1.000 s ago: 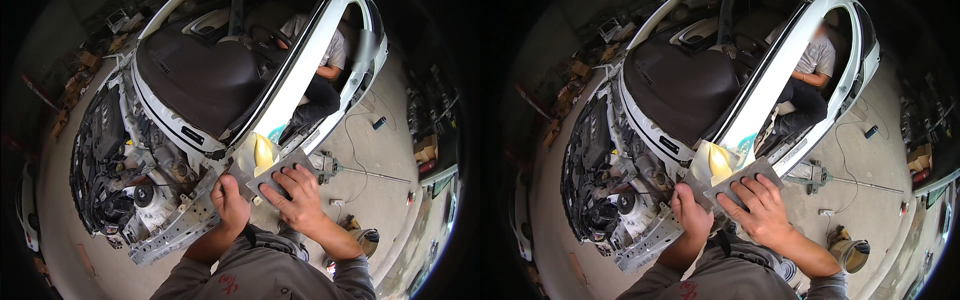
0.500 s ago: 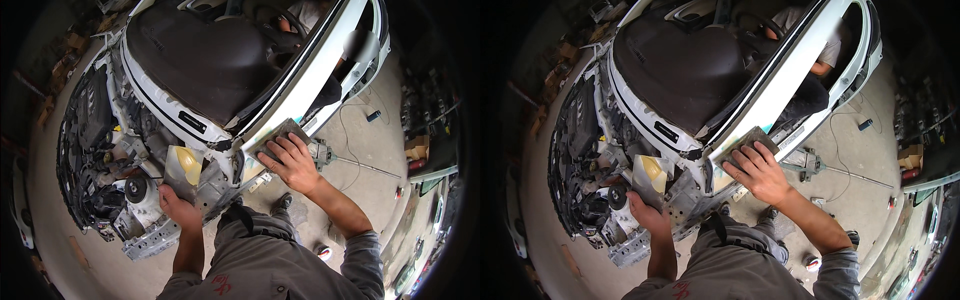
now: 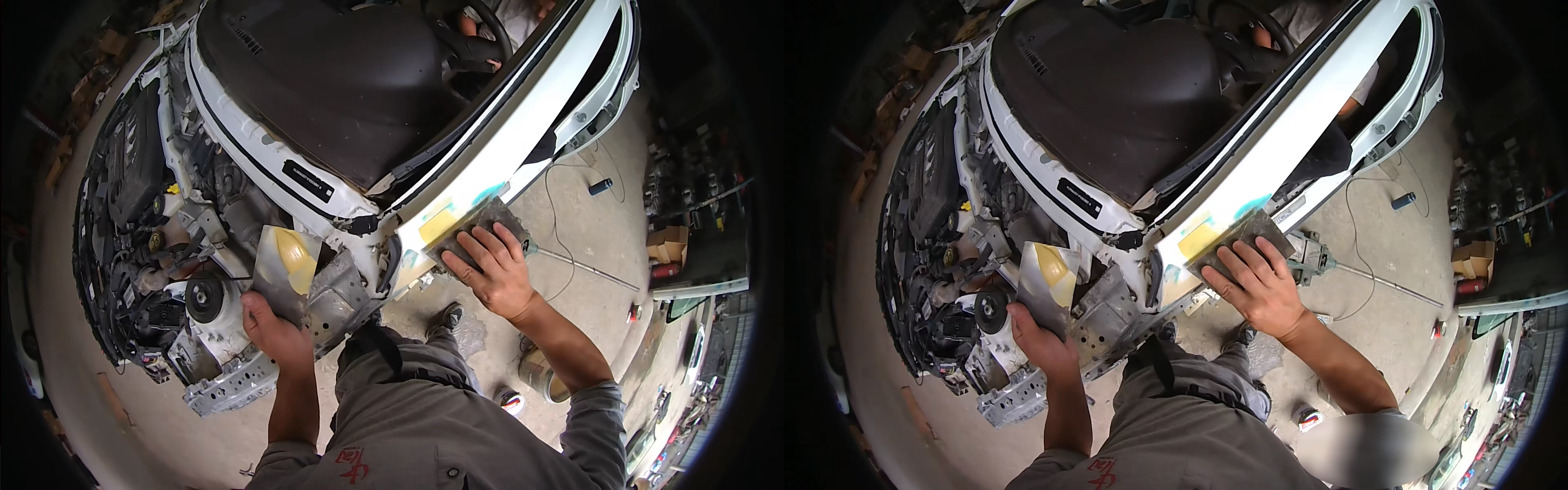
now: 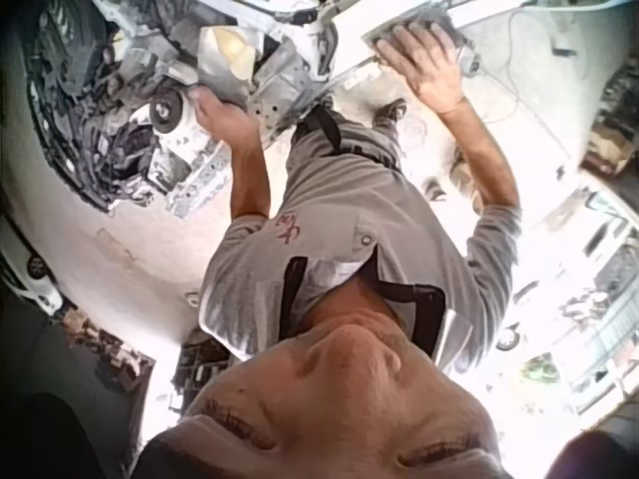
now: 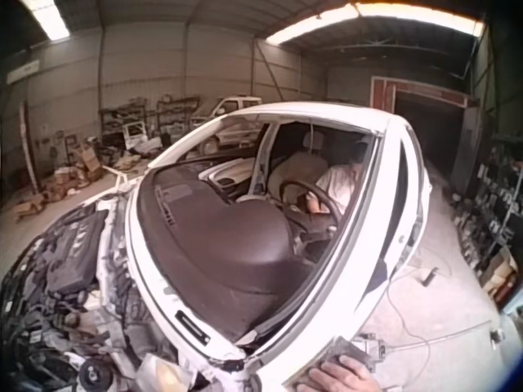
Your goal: The person scoops yellow body filler from a container, mixes it on a metal sheet, and applies it to the front fender area of a white car using a spreader. They then smooth the filler along the fender edge and door frame.
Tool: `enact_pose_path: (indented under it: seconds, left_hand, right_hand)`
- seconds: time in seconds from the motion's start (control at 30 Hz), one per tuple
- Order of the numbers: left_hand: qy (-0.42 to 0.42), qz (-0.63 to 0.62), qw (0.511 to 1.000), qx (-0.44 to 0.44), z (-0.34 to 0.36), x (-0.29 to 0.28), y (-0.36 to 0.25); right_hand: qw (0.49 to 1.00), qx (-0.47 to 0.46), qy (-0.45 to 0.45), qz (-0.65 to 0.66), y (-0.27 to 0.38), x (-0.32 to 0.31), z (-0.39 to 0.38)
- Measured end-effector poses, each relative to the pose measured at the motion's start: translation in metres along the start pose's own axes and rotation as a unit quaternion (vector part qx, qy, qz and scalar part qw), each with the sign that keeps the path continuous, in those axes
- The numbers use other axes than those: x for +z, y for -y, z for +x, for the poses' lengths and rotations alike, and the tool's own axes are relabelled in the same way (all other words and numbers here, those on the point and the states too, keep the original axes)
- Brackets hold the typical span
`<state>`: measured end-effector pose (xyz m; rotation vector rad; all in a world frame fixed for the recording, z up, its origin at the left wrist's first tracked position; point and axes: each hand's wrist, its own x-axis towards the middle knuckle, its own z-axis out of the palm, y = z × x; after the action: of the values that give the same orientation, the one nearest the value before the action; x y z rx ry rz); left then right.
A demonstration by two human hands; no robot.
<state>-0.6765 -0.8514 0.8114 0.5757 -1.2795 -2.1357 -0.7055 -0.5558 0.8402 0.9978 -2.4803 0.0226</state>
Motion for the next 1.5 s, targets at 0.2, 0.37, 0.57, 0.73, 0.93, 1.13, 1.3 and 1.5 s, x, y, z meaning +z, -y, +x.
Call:
enact_pose_path:
  seconds: [0.2,0.37,0.57,0.73,0.93,1.13,1.3,1.5]
  left_hand:
    - [-0.003,-0.009,1.000,-0.016,-0.007,0.001,0.001]
    - [0.028,-0.017,0.999,-0.027,-0.008,-0.008,0.006]
    - [-0.003,-0.012,0.999,-0.032,-0.010,-0.011,0.004]
    - [-0.008,0.012,0.999,-0.030,-0.008,-0.031,0.006]
    - [-0.057,0.028,0.997,-0.033,-0.009,-0.040,0.003]
    - [-0.013,0.030,0.999,-0.022,-0.010,-0.042,0.006]
    - [-0.024,0.015,0.999,-0.030,-0.017,-0.022,0.006]
    - [-0.002,0.027,0.999,-0.028,-0.017,-0.023,0.015]
  right_hand:
    - [1.000,-0.004,0.012,-0.028,0.002,-0.012,0.045]
    - [0.999,-0.003,0.031,-0.024,0.004,-0.012,0.047]
    - [1.000,0.009,0.017,-0.013,0.005,-0.003,0.040]
    - [1.000,0.020,0.005,-0.005,0.005,0.004,0.033]
    - [1.000,0.022,-0.013,0.012,0.004,0.017,0.017]
    - [1.000,0.013,-0.010,0.018,0.001,0.032,-0.013]
    - [0.998,0.020,0.044,0.031,0.000,0.026,-0.029]
    - [0.999,0.038,0.004,0.016,0.019,-0.011,0.025]
